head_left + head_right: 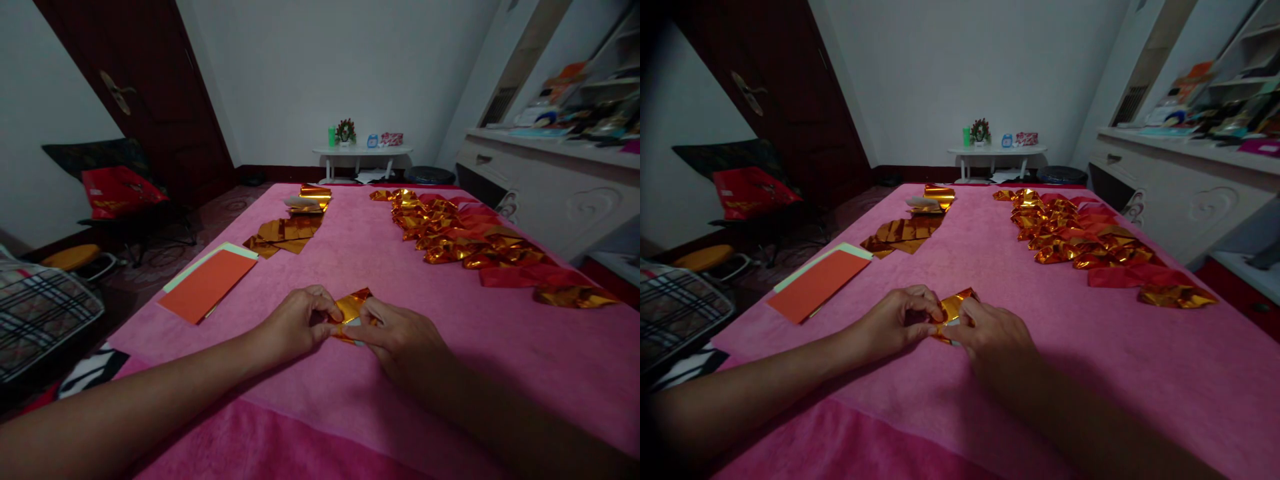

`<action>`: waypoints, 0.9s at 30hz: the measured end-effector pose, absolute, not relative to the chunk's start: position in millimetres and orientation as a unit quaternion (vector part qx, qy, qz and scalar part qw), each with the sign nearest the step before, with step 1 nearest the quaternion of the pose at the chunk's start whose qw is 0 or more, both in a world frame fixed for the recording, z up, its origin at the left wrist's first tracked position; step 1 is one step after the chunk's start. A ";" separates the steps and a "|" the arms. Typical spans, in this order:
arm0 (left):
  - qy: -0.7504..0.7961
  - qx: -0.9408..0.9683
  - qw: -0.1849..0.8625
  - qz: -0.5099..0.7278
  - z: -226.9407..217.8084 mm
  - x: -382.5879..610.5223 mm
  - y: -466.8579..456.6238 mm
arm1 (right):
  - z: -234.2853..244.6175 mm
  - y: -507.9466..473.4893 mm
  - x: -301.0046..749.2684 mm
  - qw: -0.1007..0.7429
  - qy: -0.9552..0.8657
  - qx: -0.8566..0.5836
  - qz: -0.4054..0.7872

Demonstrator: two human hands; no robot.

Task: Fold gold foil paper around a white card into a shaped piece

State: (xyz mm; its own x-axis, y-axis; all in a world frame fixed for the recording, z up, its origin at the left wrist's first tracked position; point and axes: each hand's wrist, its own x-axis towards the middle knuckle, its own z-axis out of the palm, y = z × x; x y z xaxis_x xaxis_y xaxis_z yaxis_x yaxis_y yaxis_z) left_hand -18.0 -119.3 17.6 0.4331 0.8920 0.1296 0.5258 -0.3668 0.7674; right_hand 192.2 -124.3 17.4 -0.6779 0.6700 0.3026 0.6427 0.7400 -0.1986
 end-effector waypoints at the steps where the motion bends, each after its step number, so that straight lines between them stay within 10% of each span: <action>1: 0.452 0.779 0.339 0.273 18.7 -18.9 -118.9 | 17.4 -124.2 192.2 0.175 -0.916 -0.359 0.040; 10: 0.429 0.790 0.378 0.222 28.2 -24.8 -109.1 | 17.8 -123.5 190.9 0.151 -0.914 -0.373 0.046; 27: 0.449 0.875 0.099 0.151 31.5 -9.3 -128.8 | 24.4 -120.0 189.6 0.179 -0.876 -0.406 0.186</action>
